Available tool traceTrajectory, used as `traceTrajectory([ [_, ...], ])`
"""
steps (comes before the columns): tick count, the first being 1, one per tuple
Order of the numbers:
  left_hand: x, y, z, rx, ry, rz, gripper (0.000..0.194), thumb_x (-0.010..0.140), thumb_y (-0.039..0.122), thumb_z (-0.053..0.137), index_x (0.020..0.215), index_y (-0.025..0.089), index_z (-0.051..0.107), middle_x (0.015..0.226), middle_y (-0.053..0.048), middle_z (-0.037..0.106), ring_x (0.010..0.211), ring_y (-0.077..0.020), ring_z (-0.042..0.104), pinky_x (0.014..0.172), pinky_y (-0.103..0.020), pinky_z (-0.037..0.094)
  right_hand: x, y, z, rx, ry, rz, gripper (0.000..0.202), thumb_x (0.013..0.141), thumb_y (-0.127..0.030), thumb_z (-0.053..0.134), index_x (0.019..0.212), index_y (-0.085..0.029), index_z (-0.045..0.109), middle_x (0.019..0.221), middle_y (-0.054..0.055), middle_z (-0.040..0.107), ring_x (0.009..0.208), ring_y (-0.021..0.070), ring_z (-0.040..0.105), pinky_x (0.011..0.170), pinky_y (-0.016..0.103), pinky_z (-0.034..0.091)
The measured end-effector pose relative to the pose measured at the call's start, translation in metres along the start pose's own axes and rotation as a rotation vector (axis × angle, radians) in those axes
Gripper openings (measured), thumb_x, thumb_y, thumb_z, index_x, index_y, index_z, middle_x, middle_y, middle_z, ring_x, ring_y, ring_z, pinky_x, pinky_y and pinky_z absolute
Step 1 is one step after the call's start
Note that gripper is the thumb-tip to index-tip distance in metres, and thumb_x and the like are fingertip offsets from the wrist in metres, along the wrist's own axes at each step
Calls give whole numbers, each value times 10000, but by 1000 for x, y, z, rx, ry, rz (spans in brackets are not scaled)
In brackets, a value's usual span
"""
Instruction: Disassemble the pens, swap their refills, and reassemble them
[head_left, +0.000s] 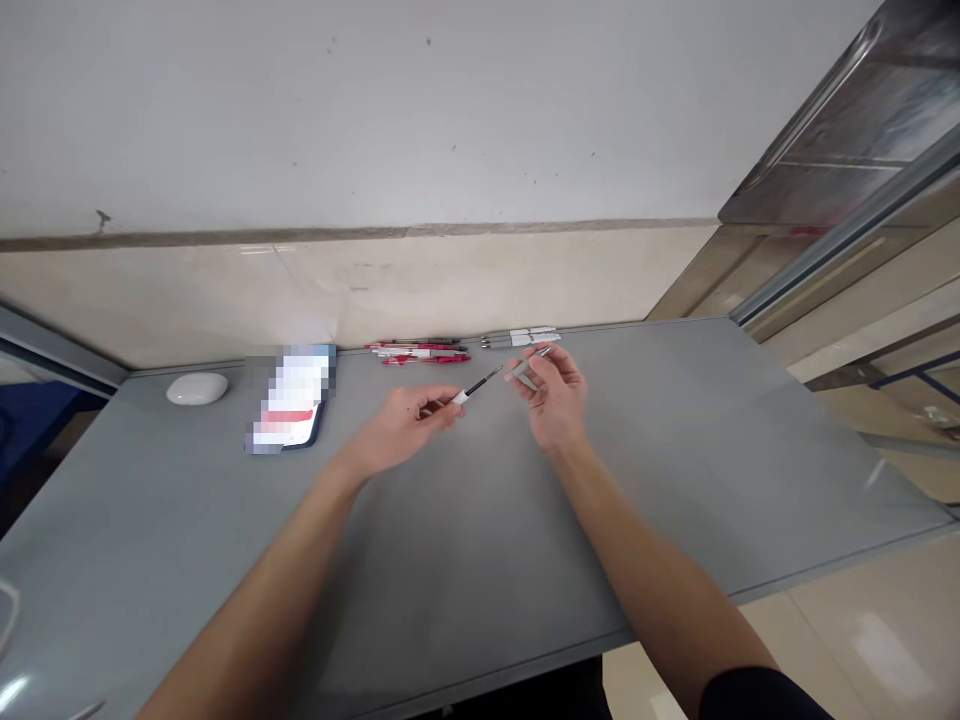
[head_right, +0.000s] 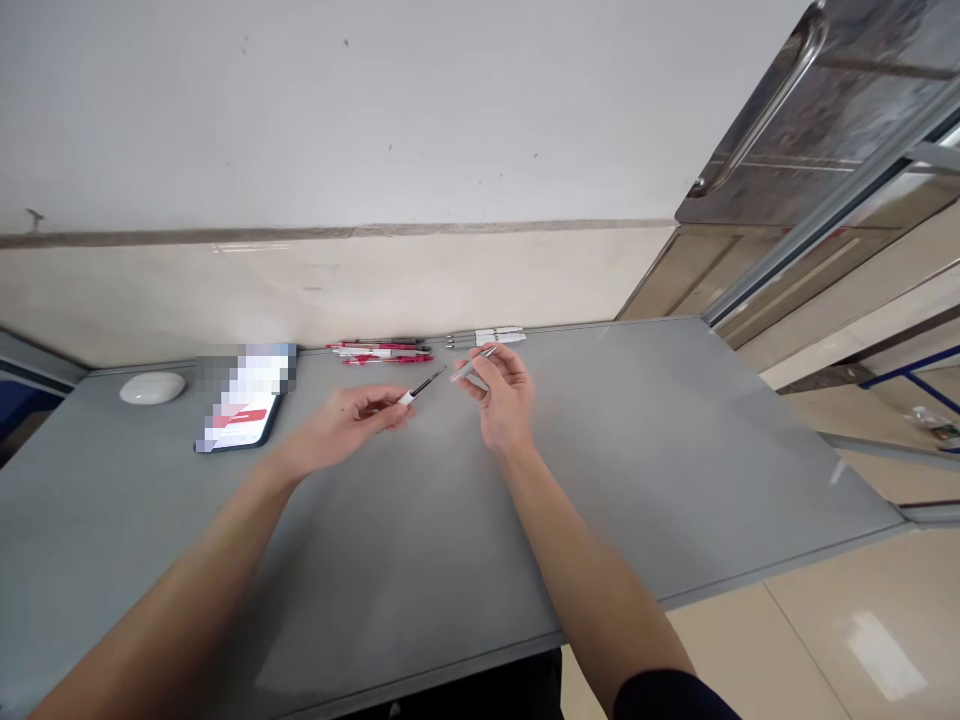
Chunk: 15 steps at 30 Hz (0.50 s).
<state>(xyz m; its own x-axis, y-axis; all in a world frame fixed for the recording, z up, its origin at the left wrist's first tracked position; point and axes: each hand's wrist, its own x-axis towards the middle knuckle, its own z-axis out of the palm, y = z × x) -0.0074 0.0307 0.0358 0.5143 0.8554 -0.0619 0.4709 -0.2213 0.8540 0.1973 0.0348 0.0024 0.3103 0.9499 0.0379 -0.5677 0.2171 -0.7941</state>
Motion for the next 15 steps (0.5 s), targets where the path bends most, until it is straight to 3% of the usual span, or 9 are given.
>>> traceTrajectory([
  [7, 2, -5, -3, 12, -36, -9, 344, 897, 500, 499, 1039, 242, 677, 939, -23, 691, 872, -193, 624, 771, -291, 484, -2, -2, 2, 3, 55, -66, 141, 731, -252, 711, 853, -246, 639, 842, -48, 657, 770, 120, 689, 694, 281, 595],
  [15, 3, -7, -3, 17, -30, -12, 360, 889, 499, 517, 1094, 260, 692, 942, -27, 708, 854, -204, 633, 743, -295, 487, -4, -4, 2, -39, 62, -77, 147, 735, -286, 705, 856, -266, 623, 863, -42, 646, 807, 129, 682, 717, 288, 587],
])
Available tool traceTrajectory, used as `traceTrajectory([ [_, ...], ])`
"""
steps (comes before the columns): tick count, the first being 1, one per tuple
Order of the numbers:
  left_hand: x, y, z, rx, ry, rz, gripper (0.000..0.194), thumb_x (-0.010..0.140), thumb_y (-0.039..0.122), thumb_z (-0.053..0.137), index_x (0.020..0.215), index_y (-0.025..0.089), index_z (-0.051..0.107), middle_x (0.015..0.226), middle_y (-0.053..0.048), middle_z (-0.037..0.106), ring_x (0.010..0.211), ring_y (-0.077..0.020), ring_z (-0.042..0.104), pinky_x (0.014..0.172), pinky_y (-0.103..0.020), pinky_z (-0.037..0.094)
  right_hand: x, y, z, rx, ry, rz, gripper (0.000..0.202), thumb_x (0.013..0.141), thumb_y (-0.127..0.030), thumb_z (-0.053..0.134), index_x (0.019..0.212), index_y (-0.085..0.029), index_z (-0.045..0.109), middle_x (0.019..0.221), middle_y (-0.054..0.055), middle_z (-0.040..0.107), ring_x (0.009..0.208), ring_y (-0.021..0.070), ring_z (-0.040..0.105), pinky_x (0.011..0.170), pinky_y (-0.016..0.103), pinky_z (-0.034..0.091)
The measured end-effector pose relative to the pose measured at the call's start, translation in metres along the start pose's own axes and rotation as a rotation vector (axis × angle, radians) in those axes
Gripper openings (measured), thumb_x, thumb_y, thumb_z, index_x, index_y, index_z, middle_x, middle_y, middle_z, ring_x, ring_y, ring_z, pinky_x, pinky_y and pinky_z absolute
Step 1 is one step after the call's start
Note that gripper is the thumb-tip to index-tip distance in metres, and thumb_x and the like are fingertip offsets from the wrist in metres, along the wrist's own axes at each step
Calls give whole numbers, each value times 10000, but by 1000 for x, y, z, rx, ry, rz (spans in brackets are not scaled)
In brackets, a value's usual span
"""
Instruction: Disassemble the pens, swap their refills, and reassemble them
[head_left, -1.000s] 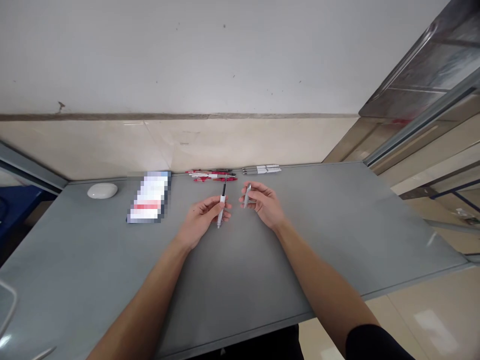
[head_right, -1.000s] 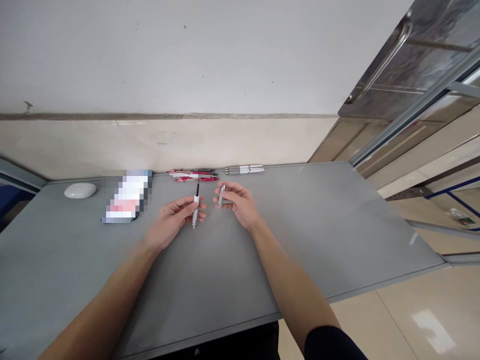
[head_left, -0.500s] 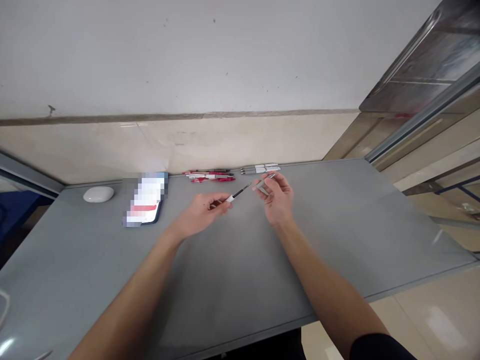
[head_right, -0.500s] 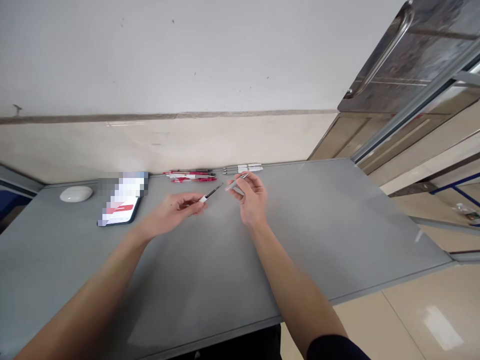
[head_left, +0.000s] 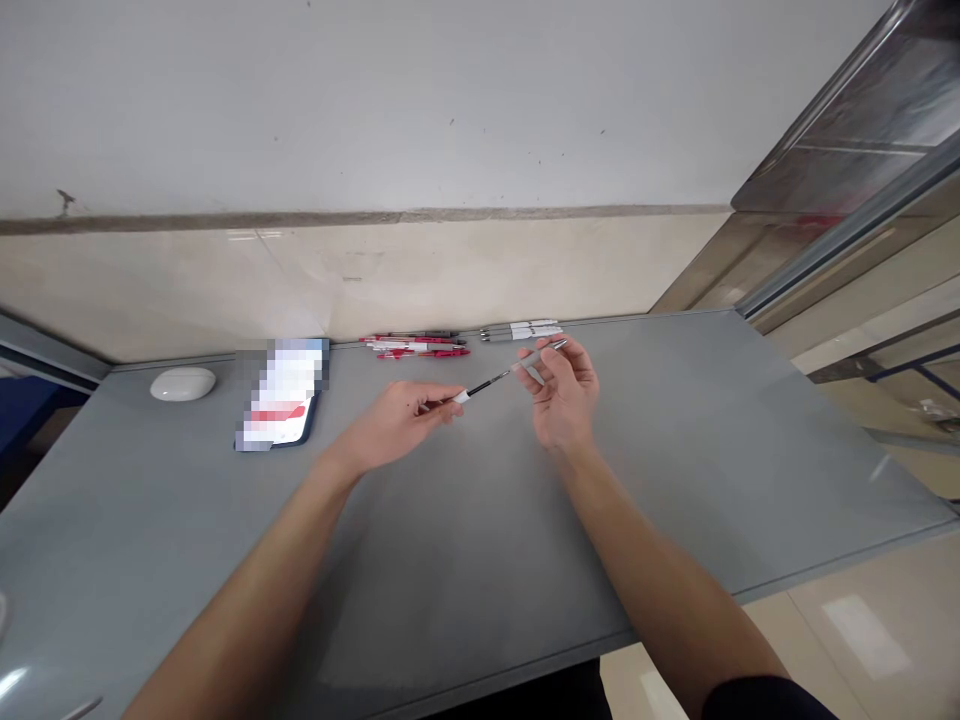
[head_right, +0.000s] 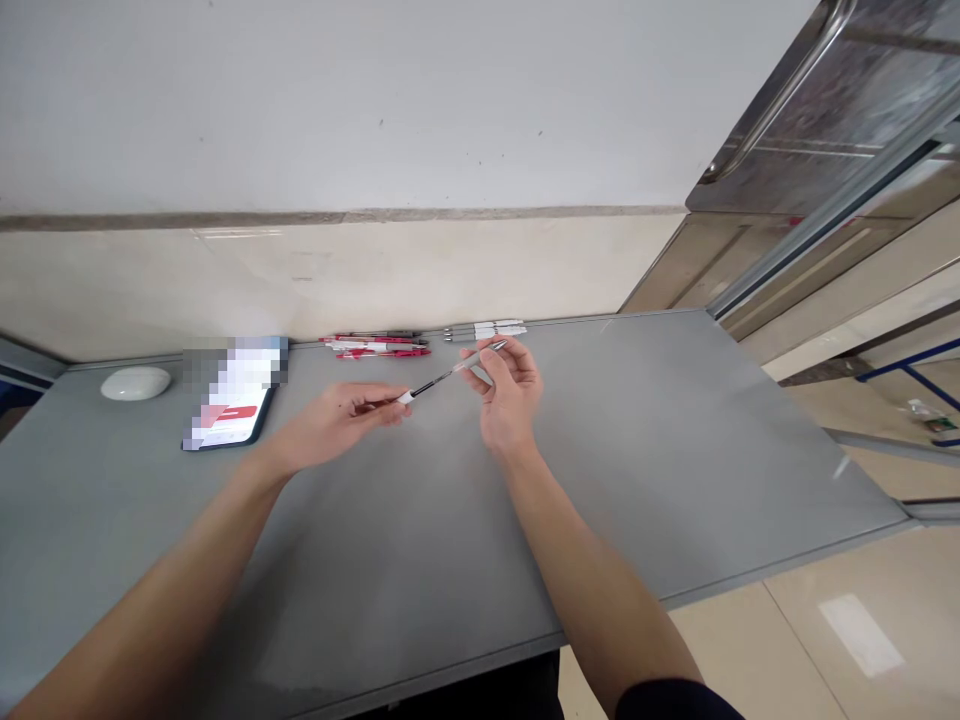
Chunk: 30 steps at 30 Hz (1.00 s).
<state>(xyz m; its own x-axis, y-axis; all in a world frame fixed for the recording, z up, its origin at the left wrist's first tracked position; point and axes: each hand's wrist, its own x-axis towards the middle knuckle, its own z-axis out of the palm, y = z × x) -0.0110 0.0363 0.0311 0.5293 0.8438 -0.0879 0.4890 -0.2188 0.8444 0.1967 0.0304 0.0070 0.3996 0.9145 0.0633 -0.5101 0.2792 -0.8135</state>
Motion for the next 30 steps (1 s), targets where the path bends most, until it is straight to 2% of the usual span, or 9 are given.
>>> traceTrajectory([
  [5, 2, -3, 1, -4, 18, 34, 353, 869, 501, 550, 1056, 254, 718, 884, -22, 712, 810, -203, 636, 695, -281, 482, -1, -1, -1, -27, -10, 3, 151, 738, -291, 696, 854, -274, 600, 872, -39, 646, 813, 133, 683, 726, 297, 585],
  [11, 1, -2, 2, 3, 10, -15, 375, 870, 489, 559, 1136, 264, 696, 969, -33, 719, 893, -226, 651, 739, -286, 485, -2, 0, -3, -46, -27, 1, 147, 741, -302, 694, 851, -267, 603, 902, -33, 652, 826, 133, 680, 745, 309, 584],
  [25, 1, 3, 3, 45, 11, 27, 341, 882, 496, 528, 1026, 254, 719, 877, -21, 702, 825, -205, 629, 686, -274, 468, -4, 1, -2, -61, -52, 21, 165, 728, -291, 710, 864, -264, 621, 895, -28, 660, 820, 137, 682, 741, 309, 587],
  [30, 3, 3, 5, -6, 25, 35, 339, 870, 496, 542, 1017, 249, 722, 880, -33, 705, 821, -214, 634, 708, -290, 482, -5, 3, -1, -85, -45, 26, 167, 728, -304, 714, 852, -261, 610, 897, -25, 664, 837, 143, 687, 751, 311, 583],
])
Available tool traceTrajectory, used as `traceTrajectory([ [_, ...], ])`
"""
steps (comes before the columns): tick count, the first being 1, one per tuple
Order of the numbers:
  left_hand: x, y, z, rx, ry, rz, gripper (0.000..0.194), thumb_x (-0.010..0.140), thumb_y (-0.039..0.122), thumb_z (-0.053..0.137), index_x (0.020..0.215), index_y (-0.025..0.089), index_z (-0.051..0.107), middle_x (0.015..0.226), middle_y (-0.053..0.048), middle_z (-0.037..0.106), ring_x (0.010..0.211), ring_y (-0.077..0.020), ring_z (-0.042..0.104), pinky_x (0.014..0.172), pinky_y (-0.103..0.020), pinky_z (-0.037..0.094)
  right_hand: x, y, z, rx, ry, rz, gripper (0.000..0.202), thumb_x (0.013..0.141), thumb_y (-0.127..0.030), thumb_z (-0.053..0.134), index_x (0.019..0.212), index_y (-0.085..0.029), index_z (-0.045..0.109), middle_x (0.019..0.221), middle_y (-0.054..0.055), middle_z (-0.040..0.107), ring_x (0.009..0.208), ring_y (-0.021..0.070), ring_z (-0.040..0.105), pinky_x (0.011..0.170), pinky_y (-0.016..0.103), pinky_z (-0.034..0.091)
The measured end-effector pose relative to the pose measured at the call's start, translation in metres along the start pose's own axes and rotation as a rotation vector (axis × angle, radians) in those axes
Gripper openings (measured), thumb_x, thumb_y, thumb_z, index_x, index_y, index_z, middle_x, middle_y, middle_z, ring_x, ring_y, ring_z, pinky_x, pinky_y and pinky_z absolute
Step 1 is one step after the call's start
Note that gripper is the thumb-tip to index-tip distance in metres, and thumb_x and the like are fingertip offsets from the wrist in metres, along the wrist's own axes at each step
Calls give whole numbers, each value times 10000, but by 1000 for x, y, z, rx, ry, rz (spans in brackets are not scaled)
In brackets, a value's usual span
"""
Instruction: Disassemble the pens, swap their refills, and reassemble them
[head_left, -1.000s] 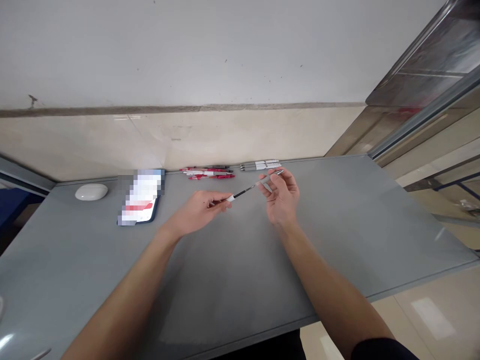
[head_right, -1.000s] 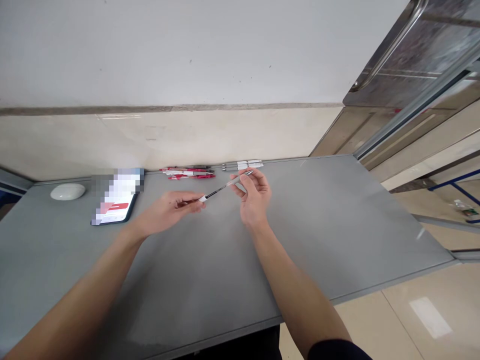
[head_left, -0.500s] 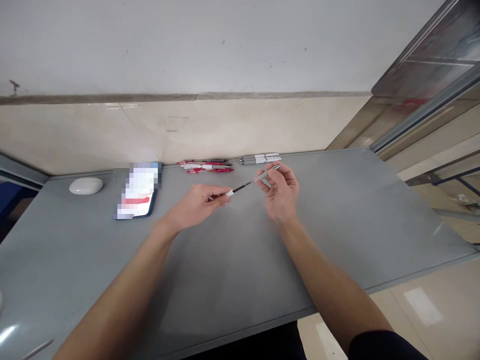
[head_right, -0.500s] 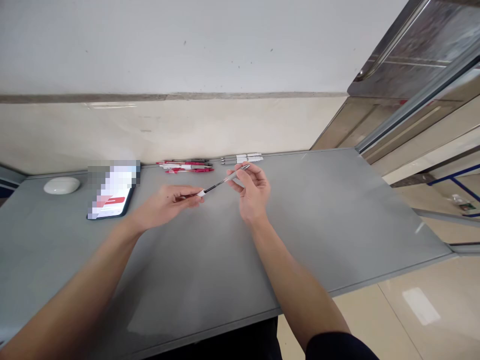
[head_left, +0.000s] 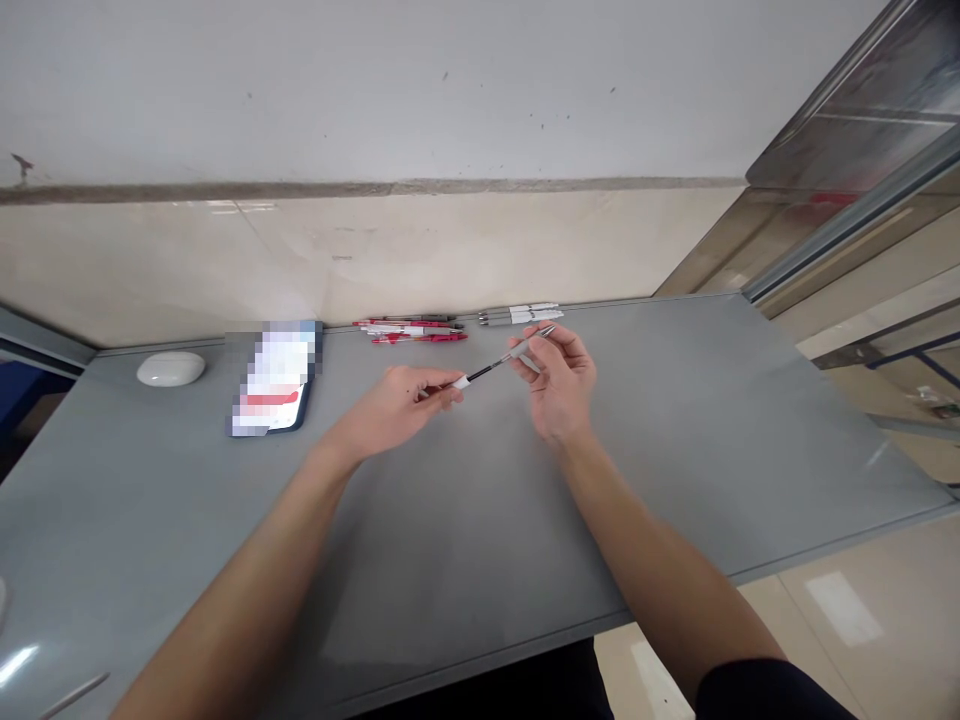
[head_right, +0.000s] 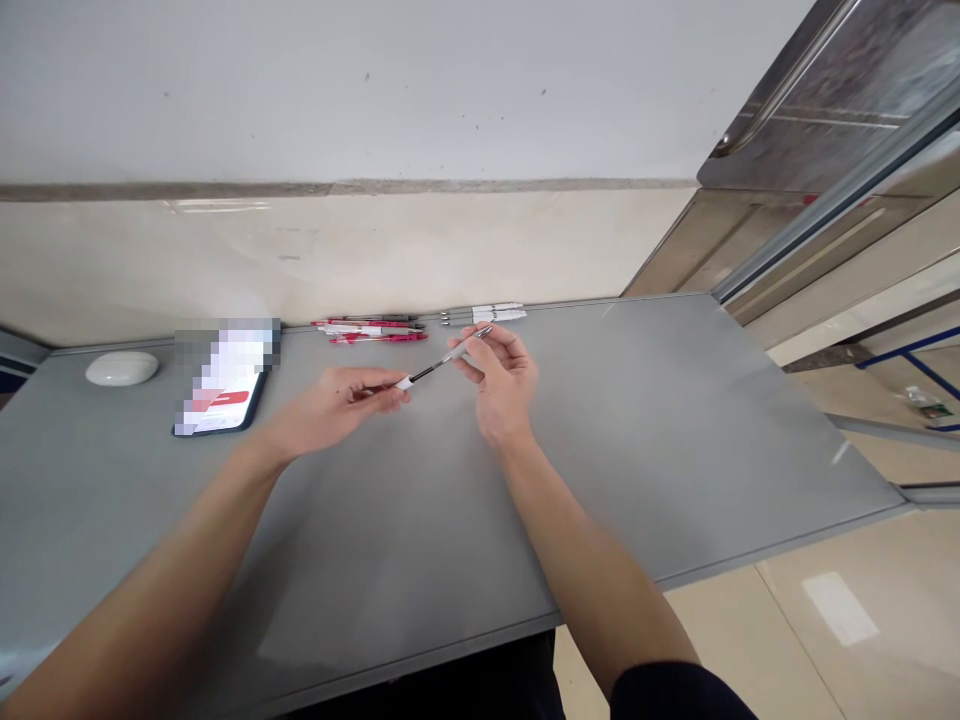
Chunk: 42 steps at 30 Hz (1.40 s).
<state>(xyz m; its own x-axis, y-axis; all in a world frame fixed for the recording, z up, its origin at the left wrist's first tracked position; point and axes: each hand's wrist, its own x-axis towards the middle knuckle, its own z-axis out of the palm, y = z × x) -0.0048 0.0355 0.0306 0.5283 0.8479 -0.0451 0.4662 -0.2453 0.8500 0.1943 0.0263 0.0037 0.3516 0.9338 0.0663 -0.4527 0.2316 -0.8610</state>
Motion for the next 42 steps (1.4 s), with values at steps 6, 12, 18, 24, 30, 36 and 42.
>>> traceTrajectory([
  [6, 2, -1, 5, -75, -12, -18, 340, 860, 491, 562, 1030, 240, 714, 843, -32, 686, 790, -194, 619, 761, -322, 508, -1, 1, 1, 19, 8, 48, 178, 721, -292, 719, 847, -259, 597, 887, -34, 657, 823, 139, 693, 760, 310, 581],
  [12, 3, 7, 5, -207, -61, -12, 332, 851, 491, 566, 950, 211, 715, 831, -55, 676, 764, -196, 620, 720, -325, 526, -8, 4, 8, -13, -79, 71, 165, 723, -294, 717, 853, -261, 621, 877, -35, 660, 792, 145, 699, 729, 318, 597],
  [18, 3, 16, 4, -171, -96, -33, 301, 846, 474, 565, 831, 206, 701, 759, -42, 667, 726, -188, 620, 694, -313, 500, -11, 7, 9, -27, -162, 84, 179, 724, -303, 714, 888, -273, 648, 880, -30, 672, 791, 152, 696, 723, 338, 603],
  [24, 2, 15, 9, -158, -97, -32, 303, 874, 455, 530, 857, 200, 692, 772, -35, 661, 750, -187, 626, 697, -306, 477, -9, 7, 7, -23, -155, 105, 197, 723, -311, 718, 907, -265, 664, 874, -25, 684, 773, 145, 693, 726, 335, 605],
  [30, -1, 21, 11, -165, -64, -69, 276, 865, 452, 546, 879, 223, 700, 740, -12, 657, 726, -173, 627, 645, -271, 457, -10, 8, 8, -7, -140, 106, 188, 714, -318, 729, 875, -255, 656, 872, -26, 680, 771, 144, 695, 713, 321, 603],
  [36, -3, 14, 15, -169, -20, -89, 293, 855, 466, 563, 843, 209, 704, 789, -23, 677, 767, -183, 649, 679, -273, 484, -12, 8, 9, -17, -151, 121, 184, 705, -316, 741, 853, -250, 653, 869, -27, 671, 776, 142, 694, 697, 300, 597],
  [42, -8, 6, 17, -261, -57, -97, 354, 881, 497, 536, 798, 174, 654, 768, -22, 652, 722, -149, 634, 702, -267, 518, -10, 10, 8, -22, -217, 186, 199, 689, -294, 768, 834, -228, 649, 832, -27, 675, 770, 141, 698, 670, 273, 589],
])
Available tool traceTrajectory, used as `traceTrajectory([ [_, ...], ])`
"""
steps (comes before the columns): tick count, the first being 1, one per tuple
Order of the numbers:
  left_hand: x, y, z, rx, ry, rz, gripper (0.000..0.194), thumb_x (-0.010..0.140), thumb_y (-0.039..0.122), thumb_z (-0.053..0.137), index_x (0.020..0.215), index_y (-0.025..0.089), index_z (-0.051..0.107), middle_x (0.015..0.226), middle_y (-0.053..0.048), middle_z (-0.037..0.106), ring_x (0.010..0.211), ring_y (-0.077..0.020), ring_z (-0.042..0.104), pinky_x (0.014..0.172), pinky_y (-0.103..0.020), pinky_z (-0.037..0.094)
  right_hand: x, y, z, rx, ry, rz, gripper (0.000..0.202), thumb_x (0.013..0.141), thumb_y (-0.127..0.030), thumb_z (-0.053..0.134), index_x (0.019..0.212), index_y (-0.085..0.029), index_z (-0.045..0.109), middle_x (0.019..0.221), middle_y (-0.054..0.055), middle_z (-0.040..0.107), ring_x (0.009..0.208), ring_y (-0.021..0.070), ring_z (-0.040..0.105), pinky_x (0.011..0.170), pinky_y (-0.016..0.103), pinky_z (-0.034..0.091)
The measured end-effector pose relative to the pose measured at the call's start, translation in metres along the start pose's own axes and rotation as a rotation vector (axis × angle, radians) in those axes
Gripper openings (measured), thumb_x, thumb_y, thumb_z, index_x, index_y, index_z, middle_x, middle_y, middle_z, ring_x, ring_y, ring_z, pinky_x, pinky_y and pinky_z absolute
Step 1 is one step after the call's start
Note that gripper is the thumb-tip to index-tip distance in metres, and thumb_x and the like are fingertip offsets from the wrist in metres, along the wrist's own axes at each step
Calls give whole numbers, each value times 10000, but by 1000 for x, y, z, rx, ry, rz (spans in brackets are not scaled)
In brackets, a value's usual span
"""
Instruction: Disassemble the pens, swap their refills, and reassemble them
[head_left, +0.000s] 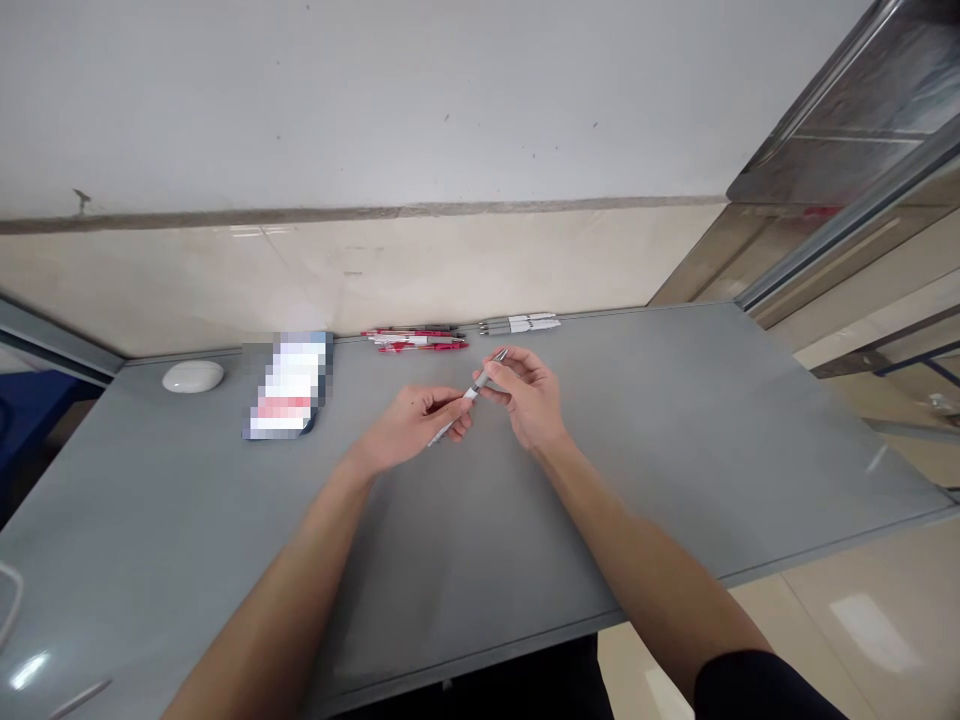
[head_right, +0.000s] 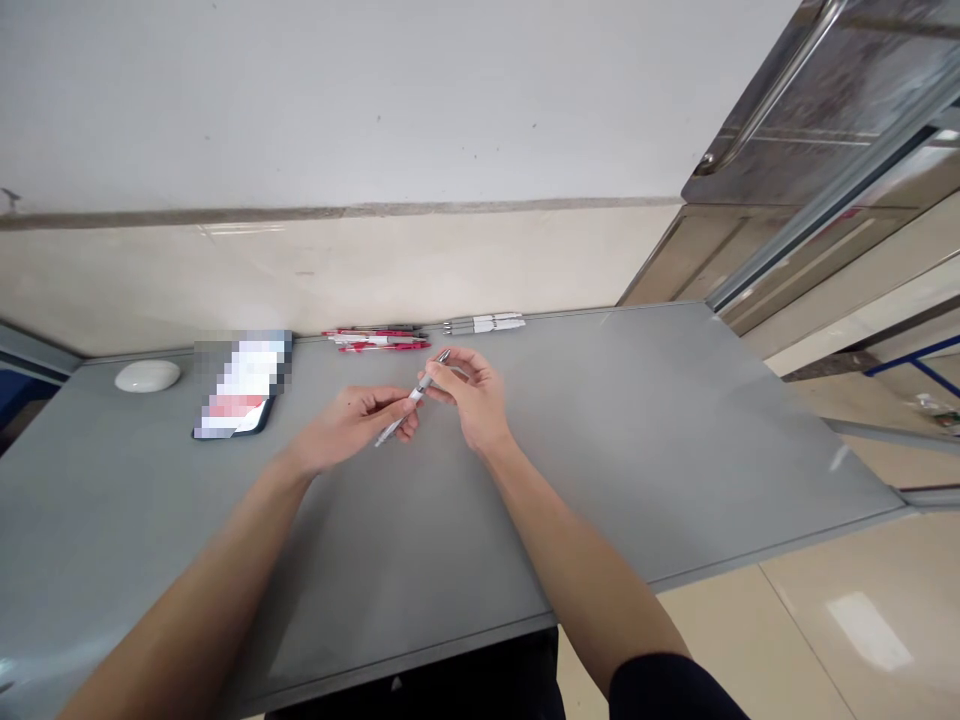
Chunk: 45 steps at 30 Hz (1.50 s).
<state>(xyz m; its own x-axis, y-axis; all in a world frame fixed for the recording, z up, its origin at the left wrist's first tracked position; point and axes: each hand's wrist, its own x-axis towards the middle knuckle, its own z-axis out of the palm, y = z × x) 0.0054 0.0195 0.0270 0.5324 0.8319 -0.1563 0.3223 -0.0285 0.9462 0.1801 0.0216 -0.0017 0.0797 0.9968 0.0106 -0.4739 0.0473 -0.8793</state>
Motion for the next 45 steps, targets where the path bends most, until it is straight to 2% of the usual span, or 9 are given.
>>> traceTrajectory([
  [6, 1, -7, 4, -191, -98, -10, 356, 882, 493, 551, 877, 152, 650, 790, -34, 637, 682, -141, 634, 650, -283, 549, 4, 1, -5, 109, -66, 8, 202, 665, -245, 789, 799, -230, 637, 796, -51, 656, 722, 118, 680, 668, 266, 585],
  [13, 4, -8, 5, -455, -203, -114, 352, 888, 474, 562, 954, 144, 665, 783, -37, 627, 643, -127, 627, 583, -258, 540, 6, 1, -9, 185, -160, 38, 140, 724, -265, 739, 843, -257, 667, 842, -55, 635, 730, 105, 669, 647, 252, 597],
  [21, 7, -8, 4, -498, -262, -144, 357, 877, 478, 578, 923, 137, 674, 767, -45, 634, 614, -128, 628, 557, -252, 532, 10, 5, -12, 300, -199, 48, 121, 722, -209, 743, 783, -258, 651, 784, -78, 600, 699, 67, 642, 669, 227, 604],
  [28, 4, -11, 8, -561, -278, -162, 327, 889, 449, 577, 939, 143, 680, 740, -31, 636, 588, -110, 625, 542, -226, 520, 8, 7, -11, 327, -217, 63, 157, 713, -245, 759, 784, -274, 623, 772, -81, 559, 676, 56, 600, 620, 202, 589],
  [35, 3, -12, 10, -547, -245, -133, 312, 896, 437, 570, 927, 144, 671, 744, -24, 624, 586, -104, 613, 525, -219, 505, 8, 10, -9, 340, -228, 61, 176, 704, -280, 772, 785, -277, 616, 763, -79, 530, 682, 57, 582, 621, 199, 584],
  [45, 4, -13, 10, -227, -40, 36, 313, 882, 440, 577, 799, 145, 644, 701, -7, 611, 611, -104, 590, 617, -236, 503, 8, 11, -1, 233, -75, 4, 161, 698, -242, 770, 764, -251, 624, 749, -74, 559, 662, 63, 591, 604, 206, 561],
])
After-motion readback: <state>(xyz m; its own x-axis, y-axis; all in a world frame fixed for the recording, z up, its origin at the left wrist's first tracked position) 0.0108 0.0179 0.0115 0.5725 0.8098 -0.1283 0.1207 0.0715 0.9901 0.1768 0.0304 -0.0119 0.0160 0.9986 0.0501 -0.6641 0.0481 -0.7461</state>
